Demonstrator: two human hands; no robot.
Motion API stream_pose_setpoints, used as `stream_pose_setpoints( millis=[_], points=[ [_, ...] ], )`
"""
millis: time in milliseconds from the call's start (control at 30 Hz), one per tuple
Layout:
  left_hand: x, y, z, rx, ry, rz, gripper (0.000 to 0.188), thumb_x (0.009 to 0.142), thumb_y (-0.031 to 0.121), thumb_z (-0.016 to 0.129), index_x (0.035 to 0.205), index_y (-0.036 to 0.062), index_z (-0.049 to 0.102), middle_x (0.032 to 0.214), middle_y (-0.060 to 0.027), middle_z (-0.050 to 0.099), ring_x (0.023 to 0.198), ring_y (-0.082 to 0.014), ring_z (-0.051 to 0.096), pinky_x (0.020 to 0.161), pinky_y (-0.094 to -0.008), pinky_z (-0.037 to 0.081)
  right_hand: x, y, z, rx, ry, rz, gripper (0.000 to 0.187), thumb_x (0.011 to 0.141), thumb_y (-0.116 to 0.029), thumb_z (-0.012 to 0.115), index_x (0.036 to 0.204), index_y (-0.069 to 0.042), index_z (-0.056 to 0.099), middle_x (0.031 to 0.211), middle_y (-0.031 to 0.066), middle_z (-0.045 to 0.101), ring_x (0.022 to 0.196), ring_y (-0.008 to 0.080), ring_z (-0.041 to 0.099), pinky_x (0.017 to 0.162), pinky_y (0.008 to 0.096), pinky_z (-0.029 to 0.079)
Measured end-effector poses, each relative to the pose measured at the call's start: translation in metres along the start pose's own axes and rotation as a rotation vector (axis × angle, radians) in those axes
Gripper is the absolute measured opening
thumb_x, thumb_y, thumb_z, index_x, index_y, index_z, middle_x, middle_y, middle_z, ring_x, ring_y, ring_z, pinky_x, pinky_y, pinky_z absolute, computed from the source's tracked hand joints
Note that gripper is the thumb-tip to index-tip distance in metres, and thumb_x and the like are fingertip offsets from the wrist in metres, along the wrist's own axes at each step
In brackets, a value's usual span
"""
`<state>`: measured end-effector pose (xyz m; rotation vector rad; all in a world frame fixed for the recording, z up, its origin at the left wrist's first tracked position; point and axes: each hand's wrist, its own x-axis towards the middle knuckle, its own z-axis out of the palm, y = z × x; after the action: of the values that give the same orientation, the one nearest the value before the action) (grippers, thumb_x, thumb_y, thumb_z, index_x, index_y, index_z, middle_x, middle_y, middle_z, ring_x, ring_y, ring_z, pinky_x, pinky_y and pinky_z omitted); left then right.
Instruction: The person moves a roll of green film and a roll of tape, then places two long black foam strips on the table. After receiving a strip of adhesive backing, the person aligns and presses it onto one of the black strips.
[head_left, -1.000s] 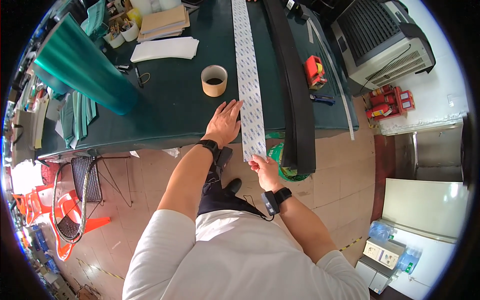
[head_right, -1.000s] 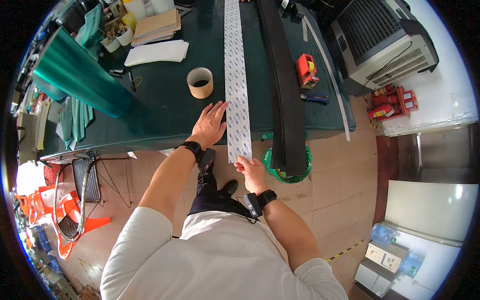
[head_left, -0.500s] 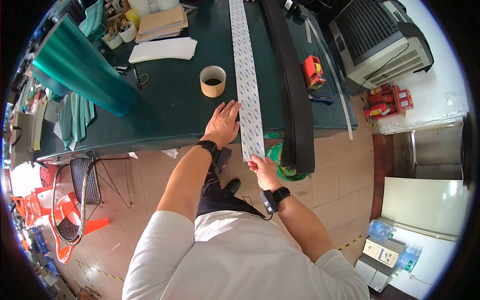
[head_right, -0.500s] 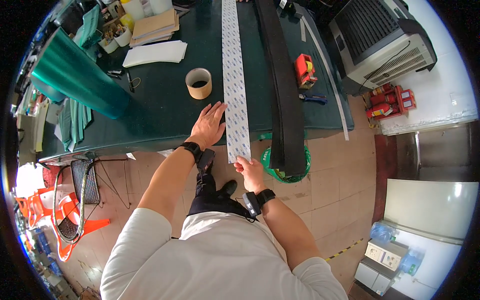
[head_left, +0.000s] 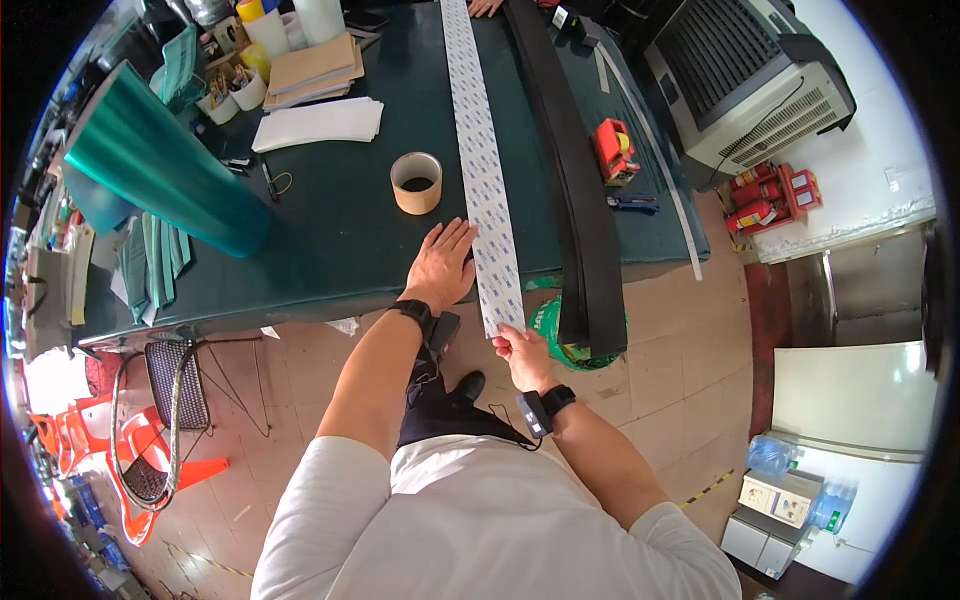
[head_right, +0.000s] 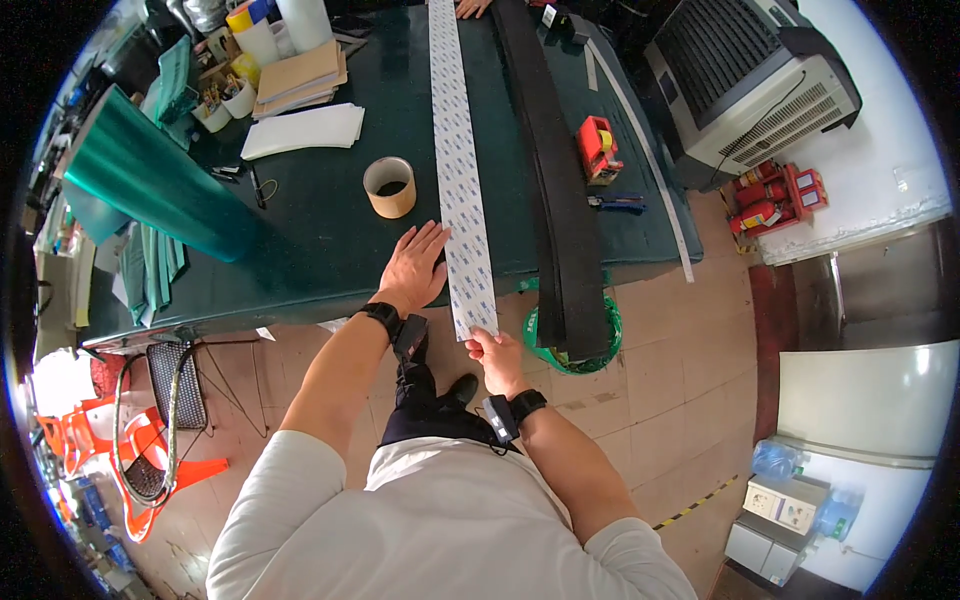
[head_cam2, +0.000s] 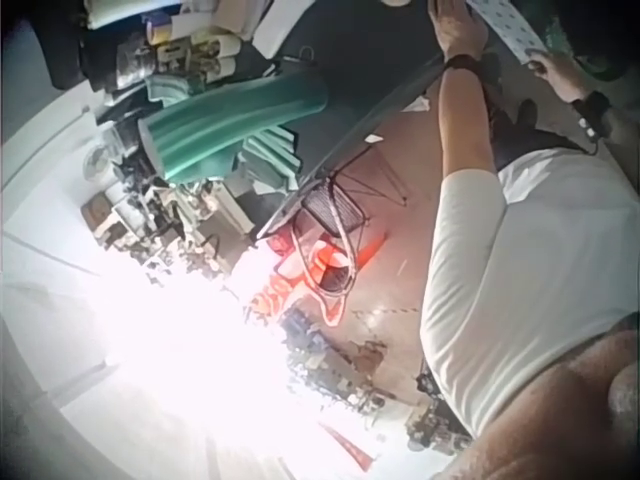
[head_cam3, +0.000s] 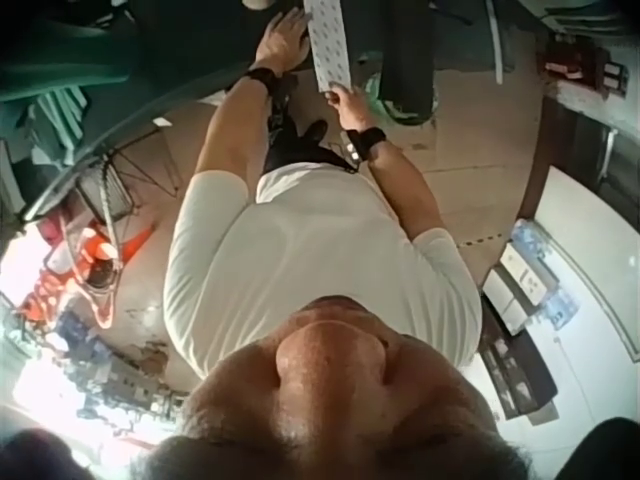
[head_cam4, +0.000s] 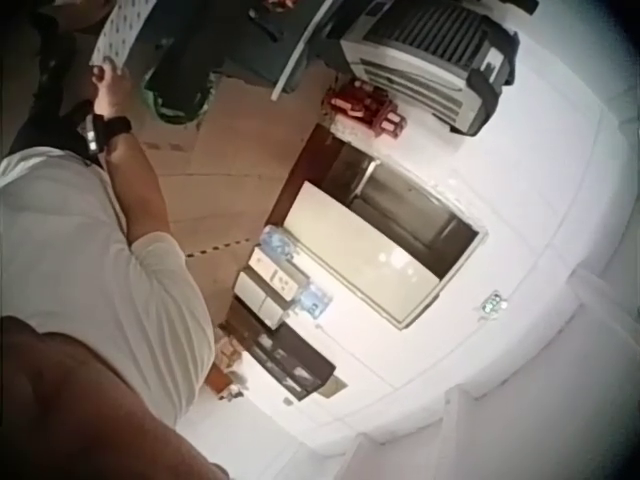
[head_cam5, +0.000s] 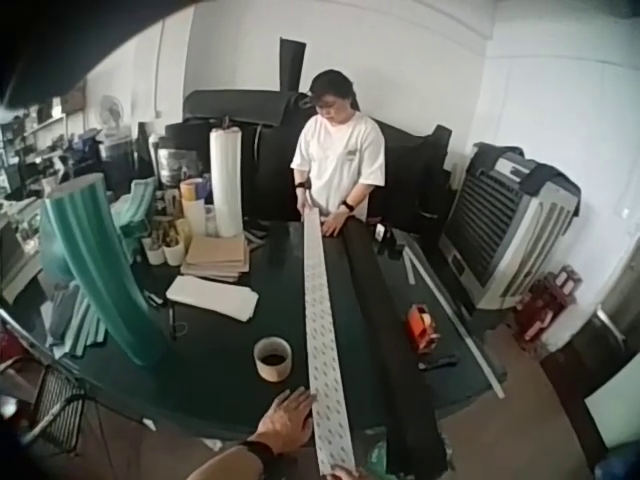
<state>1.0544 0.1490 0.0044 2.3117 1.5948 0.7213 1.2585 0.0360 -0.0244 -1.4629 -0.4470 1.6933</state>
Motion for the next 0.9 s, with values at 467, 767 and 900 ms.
stream_pose_setpoints(
  millis=[467,767,900],
  points=[
    [-0.001,0.002,0.004,0.017,0.096,0.024,0.042,0.095,0.027,0.059,0.134,0.0097,0.059,0.141,-0.0180,0.051,0.136,-0.0367,0.044,0.116,-0.0487,0.033,0.007,0.009,-0.003,0.053,0.018,0.021,0.015,0.090,-0.017,0.075,0.093,-0.005,0.067,0.085,0.0050,0.069,0.074,0.0149,0.066,0.066,0.0273,0.052],
    [0.033,0.040,0.032,0.229,-0.079,0.094,0.060,0.100,0.037,0.050,0.146,-0.0005,0.041,0.155,-0.0200,0.036,0.147,-0.0354,0.028,0.123,-0.0457,0.020,0.014,0.016,-0.008,0.053,-0.003,0.047,0.015,0.090,-0.017,0.075,0.089,-0.005,0.066,0.085,0.0064,0.070,0.074,0.0160,0.067,0.066,0.0292,0.053],
    [0.033,0.053,0.056,0.209,-0.098,0.087,0.071,0.102,0.045,0.042,0.151,-0.0044,0.032,0.158,-0.0211,0.031,0.149,-0.0359,0.025,0.123,-0.0457,0.017,0.016,0.017,-0.013,0.108,-0.053,0.048,0.017,0.090,-0.018,0.075,0.086,-0.005,0.066,0.083,0.0070,0.070,0.074,0.0165,0.067,0.066,0.0296,0.053]
  ],
)
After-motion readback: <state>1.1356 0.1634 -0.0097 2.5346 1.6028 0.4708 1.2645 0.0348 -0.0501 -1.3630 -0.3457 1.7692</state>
